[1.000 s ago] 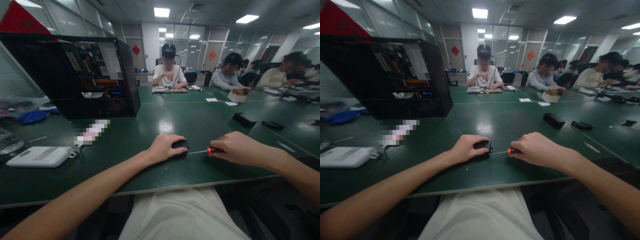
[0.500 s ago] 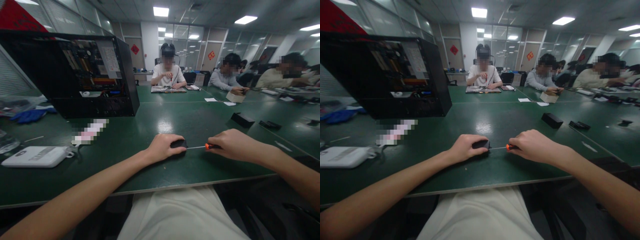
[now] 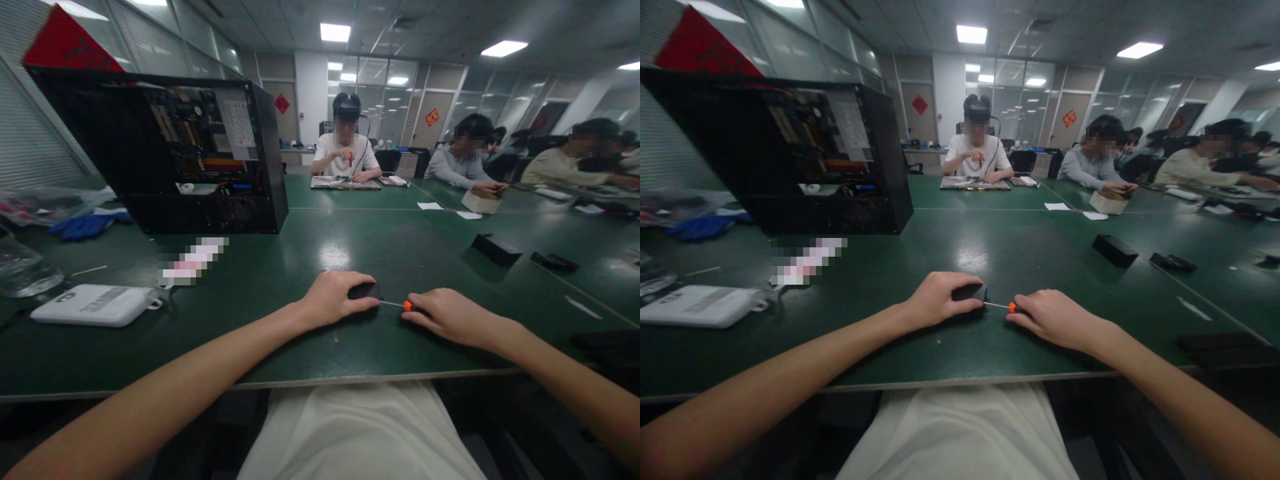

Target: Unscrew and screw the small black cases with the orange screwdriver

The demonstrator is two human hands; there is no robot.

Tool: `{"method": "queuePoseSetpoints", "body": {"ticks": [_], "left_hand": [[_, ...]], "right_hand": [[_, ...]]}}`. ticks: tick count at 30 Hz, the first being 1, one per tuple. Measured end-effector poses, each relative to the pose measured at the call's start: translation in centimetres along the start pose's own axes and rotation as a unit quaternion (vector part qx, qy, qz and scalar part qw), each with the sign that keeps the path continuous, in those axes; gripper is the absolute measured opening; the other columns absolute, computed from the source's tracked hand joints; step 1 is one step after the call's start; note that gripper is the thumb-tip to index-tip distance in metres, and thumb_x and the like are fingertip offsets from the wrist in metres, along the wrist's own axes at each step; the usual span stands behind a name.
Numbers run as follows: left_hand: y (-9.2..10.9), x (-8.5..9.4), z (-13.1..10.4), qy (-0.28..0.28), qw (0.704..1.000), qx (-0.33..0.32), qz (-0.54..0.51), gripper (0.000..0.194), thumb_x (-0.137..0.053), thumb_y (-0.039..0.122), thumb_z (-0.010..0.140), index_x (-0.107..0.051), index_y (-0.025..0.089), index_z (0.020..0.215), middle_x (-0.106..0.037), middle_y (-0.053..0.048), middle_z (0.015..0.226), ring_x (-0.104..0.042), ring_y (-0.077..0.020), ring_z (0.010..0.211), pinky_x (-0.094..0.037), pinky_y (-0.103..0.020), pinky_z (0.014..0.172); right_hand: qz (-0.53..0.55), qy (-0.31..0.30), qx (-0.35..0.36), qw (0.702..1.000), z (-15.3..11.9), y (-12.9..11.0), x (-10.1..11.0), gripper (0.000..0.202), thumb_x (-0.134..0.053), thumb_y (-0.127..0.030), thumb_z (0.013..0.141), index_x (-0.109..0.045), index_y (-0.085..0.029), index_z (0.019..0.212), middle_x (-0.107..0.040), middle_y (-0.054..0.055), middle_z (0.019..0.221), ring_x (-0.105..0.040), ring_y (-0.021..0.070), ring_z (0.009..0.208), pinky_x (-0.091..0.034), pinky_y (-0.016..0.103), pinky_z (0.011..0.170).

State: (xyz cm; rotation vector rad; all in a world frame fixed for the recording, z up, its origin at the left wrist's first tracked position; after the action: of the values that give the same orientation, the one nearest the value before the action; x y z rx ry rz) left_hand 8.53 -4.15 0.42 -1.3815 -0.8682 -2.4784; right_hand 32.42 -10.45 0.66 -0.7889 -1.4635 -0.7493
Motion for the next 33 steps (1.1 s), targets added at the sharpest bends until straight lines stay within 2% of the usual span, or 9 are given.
{"method": "queuePoseSetpoints", "body": {"ticks": [7, 12, 21, 26, 29, 33], "left_hand": [[-0.2, 0.7, -0.1, 0.003, 0.999, -0.006, -0.051, 0.046, -0.075, 0.049, 0.091, -0.073, 0.016, 0.123, -0.079, -0.009, 0.114, -0.074, -0.0248, 0.1, -0.052, -0.032, 0.086], [-0.8, 1.5, -0.7, 0.017, 0.997, 0.018, -0.073, 0.043, -0.08, 0.045, 0.088, -0.075, 0.014, 0.117, -0.079, -0.008, 0.109, -0.073, -0.0228, 0.094, -0.052, -0.031, 0.086], [-1.2, 1.1, -1.0, 0.033, 0.996, 0.027, -0.077, 0.043, -0.08, 0.043, 0.087, -0.074, 0.014, 0.117, -0.078, -0.009, 0.11, -0.072, -0.024, 0.097, -0.052, -0.033, 0.088], [-1.1, 1.4, -1.0, 0.035, 0.995, 0.04, -0.088, 0.043, -0.078, 0.046, 0.088, -0.073, 0.015, 0.118, -0.078, -0.008, 0.112, -0.072, -0.024, 0.098, -0.052, -0.033, 0.088], [-1.1, 1.8, -1.0, 0.024, 0.996, 0.029, -0.085, 0.042, -0.079, 0.044, 0.087, -0.074, 0.015, 0.118, -0.078, -0.008, 0.112, -0.072, -0.0235, 0.098, -0.051, -0.032, 0.089], [-1.7, 3.0, -1.2, -0.021, 0.996, 0.024, -0.085, 0.042, -0.08, 0.044, 0.086, -0.075, 0.016, 0.118, -0.079, -0.006, 0.107, -0.072, -0.022, 0.093, -0.051, -0.031, 0.084]], "right_hand": [[-0.034, 0.019, -0.007, 0.999, -0.2, 0.9, 1.6, 0.046, -0.036, -0.055, 0.109, -0.06, -0.02, 0.089, -0.07, 0.006, 0.081, -0.064, 0.0196, 0.068, -0.029, 0.032, 0.062], [-0.049, 0.028, -0.009, 0.998, -0.1, 1.0, 2.6, 0.044, -0.04, -0.053, 0.108, -0.061, -0.02, 0.089, -0.071, 0.006, 0.081, -0.064, 0.0191, 0.068, -0.028, 0.032, 0.062], [-0.03, 0.021, -0.027, 0.999, 1.0, -1.5, 0.9, 0.045, -0.031, -0.051, 0.11, -0.063, -0.02, 0.104, -0.072, 0.007, 0.085, -0.068, 0.0215, 0.075, -0.03, 0.033, 0.064], [-0.025, 0.033, -0.041, 0.998, 1.9, -2.3, 0.3, 0.043, -0.033, -0.049, 0.11, -0.062, -0.019, 0.104, -0.072, 0.008, 0.088, -0.069, 0.0222, 0.078, -0.032, 0.033, 0.065], [-0.03, 0.03, -0.029, 0.999, 2.0, -1.9, 0.7, 0.041, -0.035, -0.05, 0.11, -0.063, -0.02, 0.103, -0.072, 0.007, 0.087, -0.069, 0.0212, 0.077, -0.032, 0.032, 0.065], [-0.037, 0.04, -0.018, 0.998, 1.2, -0.3, 1.8, 0.042, -0.038, -0.05, 0.109, -0.064, -0.02, 0.097, -0.073, 0.006, 0.085, -0.067, 0.0187, 0.073, -0.031, 0.03, 0.063]]}}
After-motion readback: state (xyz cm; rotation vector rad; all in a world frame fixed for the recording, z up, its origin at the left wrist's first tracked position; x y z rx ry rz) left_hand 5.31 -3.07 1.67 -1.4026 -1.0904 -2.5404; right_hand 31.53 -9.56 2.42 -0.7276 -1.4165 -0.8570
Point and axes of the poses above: each hand's wrist, its own z-axis towards the middle knuckle, its own x-axis out of the back of the hand, y = z × x, the point moved 3 cm from there along z, towards the middle knuckle
